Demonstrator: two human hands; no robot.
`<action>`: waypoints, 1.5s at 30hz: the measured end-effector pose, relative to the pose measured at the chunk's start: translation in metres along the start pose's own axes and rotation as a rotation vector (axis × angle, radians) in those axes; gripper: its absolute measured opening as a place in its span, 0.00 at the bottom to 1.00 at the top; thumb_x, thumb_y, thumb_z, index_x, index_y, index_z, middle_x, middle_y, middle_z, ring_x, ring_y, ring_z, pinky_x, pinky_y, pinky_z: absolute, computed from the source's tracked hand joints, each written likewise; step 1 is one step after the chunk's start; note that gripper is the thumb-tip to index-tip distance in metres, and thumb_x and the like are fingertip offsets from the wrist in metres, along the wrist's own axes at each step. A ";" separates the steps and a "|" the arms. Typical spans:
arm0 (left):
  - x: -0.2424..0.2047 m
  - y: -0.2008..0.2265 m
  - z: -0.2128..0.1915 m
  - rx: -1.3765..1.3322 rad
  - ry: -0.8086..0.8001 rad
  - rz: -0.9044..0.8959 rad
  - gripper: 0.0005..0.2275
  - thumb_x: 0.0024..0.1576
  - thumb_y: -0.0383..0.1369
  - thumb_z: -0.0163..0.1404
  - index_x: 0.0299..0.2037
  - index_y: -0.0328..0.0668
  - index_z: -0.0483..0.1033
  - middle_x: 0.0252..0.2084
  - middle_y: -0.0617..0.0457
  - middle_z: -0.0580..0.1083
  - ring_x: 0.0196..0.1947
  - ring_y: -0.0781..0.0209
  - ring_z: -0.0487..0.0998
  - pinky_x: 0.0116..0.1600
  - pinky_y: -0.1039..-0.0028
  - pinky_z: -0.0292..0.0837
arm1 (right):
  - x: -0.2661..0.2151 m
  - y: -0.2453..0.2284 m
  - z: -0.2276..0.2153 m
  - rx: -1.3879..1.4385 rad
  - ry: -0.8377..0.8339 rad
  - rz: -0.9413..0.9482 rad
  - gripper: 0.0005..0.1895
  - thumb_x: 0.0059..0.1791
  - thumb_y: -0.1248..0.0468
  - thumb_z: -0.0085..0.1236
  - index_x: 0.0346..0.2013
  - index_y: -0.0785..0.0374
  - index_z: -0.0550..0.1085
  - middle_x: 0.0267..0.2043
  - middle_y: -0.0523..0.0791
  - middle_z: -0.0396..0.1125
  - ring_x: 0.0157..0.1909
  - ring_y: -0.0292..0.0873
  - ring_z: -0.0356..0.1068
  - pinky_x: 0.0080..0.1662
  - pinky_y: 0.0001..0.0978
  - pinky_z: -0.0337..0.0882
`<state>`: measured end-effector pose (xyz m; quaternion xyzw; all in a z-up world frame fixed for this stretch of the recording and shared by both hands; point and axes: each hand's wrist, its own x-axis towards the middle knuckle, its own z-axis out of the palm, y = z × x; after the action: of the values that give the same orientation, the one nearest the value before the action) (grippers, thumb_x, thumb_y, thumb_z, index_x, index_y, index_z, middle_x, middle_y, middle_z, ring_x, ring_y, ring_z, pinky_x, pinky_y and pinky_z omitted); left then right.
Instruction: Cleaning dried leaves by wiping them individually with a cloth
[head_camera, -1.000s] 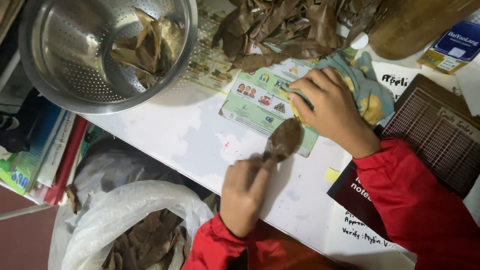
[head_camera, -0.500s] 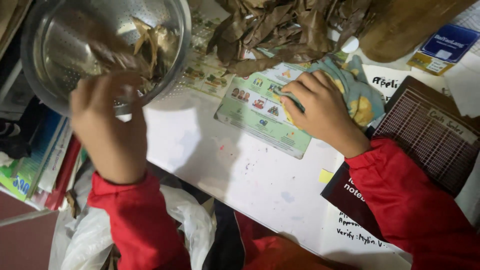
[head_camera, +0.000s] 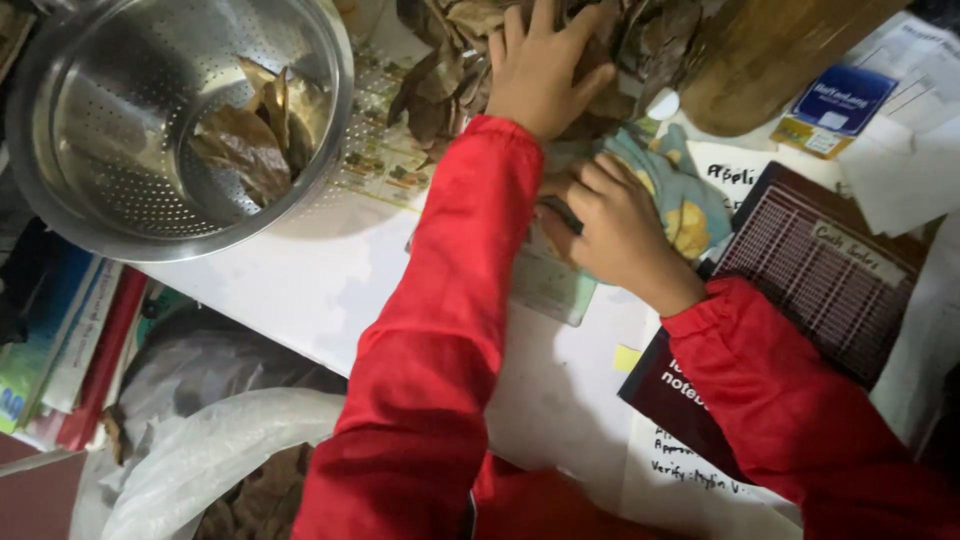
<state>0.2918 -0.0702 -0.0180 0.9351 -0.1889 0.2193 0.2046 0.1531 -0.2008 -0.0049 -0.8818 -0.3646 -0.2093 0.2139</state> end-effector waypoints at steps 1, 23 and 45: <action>0.003 -0.001 0.006 -0.005 0.002 -0.001 0.22 0.59 0.48 0.61 0.60 0.66 0.67 0.59 0.45 0.63 0.52 0.31 0.65 0.51 0.37 0.64 | 0.000 0.001 0.000 -0.004 -0.004 0.000 0.11 0.48 0.65 0.61 0.45 0.60 0.78 0.33 0.50 0.62 0.41 0.56 0.62 0.42 0.47 0.65; -0.175 0.025 -0.132 -0.559 0.006 -0.166 0.10 0.65 0.37 0.51 0.54 0.58 0.67 0.27 0.51 0.77 0.25 0.48 0.80 0.36 0.63 0.75 | -0.003 -0.012 -0.008 0.816 0.101 0.327 0.04 0.51 0.69 0.67 0.38 0.67 0.79 0.24 0.44 0.68 0.30 0.29 0.63 0.31 0.22 0.63; -0.218 0.058 -0.119 -0.011 -0.091 -0.259 0.19 0.44 0.42 0.59 0.48 0.57 0.77 0.62 0.49 0.65 0.60 0.39 0.60 0.67 0.31 0.38 | 0.001 -0.004 -0.022 0.062 -0.218 -0.037 0.25 0.38 0.64 0.67 0.49 0.63 0.73 0.57 0.53 0.61 0.52 0.63 0.65 0.48 0.57 0.66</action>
<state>0.0449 -0.0061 -0.0089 0.9595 -0.0768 0.1472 0.2277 0.1464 -0.2092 0.0143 -0.8855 -0.4079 -0.1047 0.1962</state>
